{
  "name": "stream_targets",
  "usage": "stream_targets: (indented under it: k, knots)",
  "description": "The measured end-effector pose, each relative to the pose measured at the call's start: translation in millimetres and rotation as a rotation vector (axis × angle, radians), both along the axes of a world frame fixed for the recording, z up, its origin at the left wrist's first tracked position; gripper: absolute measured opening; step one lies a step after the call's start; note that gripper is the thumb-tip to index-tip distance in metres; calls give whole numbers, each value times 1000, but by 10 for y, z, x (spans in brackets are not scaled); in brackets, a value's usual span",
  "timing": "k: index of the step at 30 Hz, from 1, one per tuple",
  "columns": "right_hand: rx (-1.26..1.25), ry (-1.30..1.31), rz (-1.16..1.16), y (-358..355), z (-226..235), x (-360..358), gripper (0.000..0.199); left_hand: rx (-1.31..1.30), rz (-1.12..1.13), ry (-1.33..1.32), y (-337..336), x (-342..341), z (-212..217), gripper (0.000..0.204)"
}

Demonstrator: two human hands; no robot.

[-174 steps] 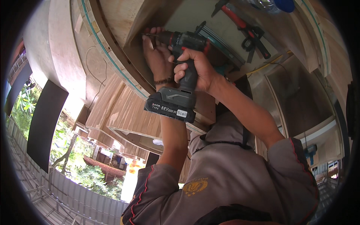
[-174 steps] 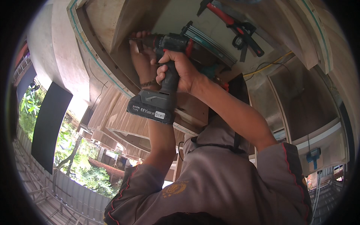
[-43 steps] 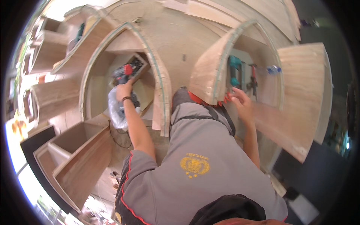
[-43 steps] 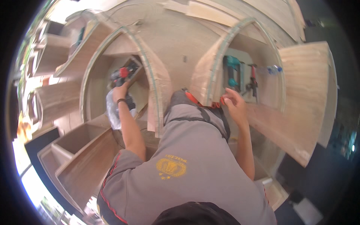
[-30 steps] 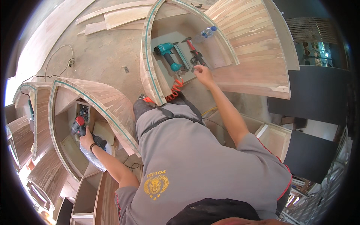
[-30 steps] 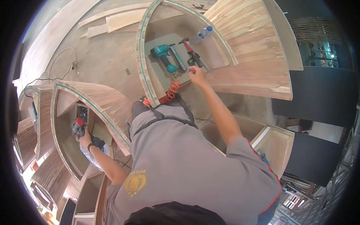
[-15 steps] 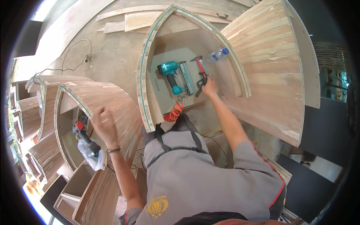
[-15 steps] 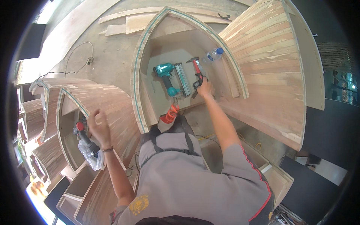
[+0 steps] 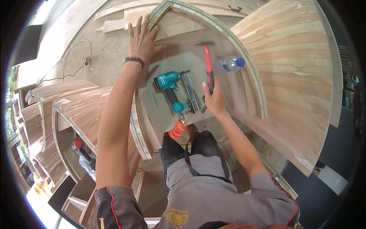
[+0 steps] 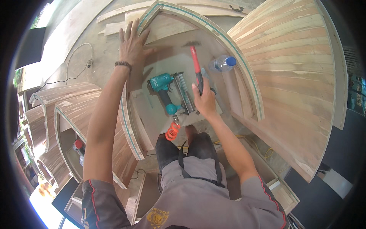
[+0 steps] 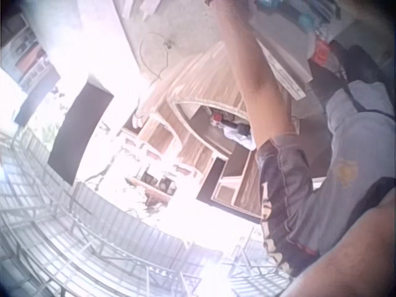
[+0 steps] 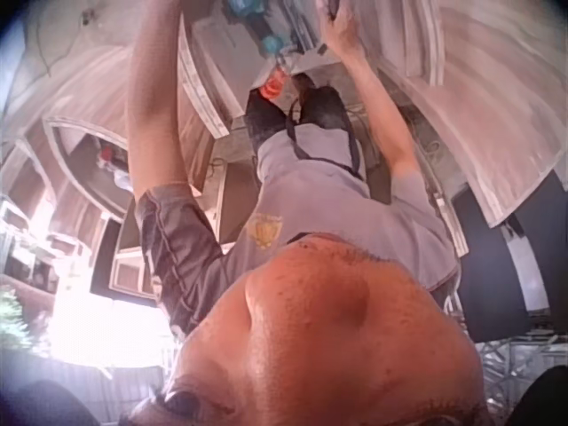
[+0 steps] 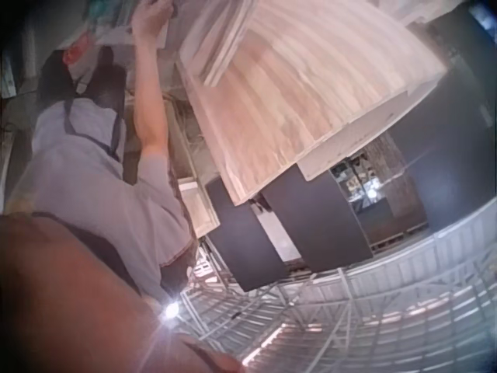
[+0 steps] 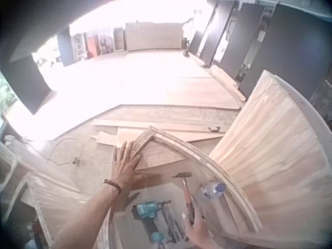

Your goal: The person assembles a curved wooden furniture piece using a nail gun, a cordless drill, and a hammer. They secure wooden panels, apply glue to the edges, and handle a yellow extension cord.

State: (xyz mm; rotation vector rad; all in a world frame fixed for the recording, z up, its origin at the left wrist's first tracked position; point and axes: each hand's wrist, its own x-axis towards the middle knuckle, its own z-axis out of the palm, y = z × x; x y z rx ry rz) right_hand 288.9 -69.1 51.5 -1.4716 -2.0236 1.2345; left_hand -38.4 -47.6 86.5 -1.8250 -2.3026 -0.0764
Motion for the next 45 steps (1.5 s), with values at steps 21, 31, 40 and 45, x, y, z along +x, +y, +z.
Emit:
stream_targets:
  k: [21, 31, 40, 45]
  knots:
    - [461, 275, 111, 1059, -175, -1199, 51, -37, 76, -67, 272, -74, -203, 81]
    - [515, 215, 137, 1094, -290, -1165, 51, -35, 61, -67, 281, -58, -203, 83]
    - [545, 152, 104, 848, -419, -871, 52, -22, 50, -33, 293, -30, -205, 82]
    - [588, 179, 77, 790, -411, -863, 51, -47, 47, -32, 316, -7, -172, 81]
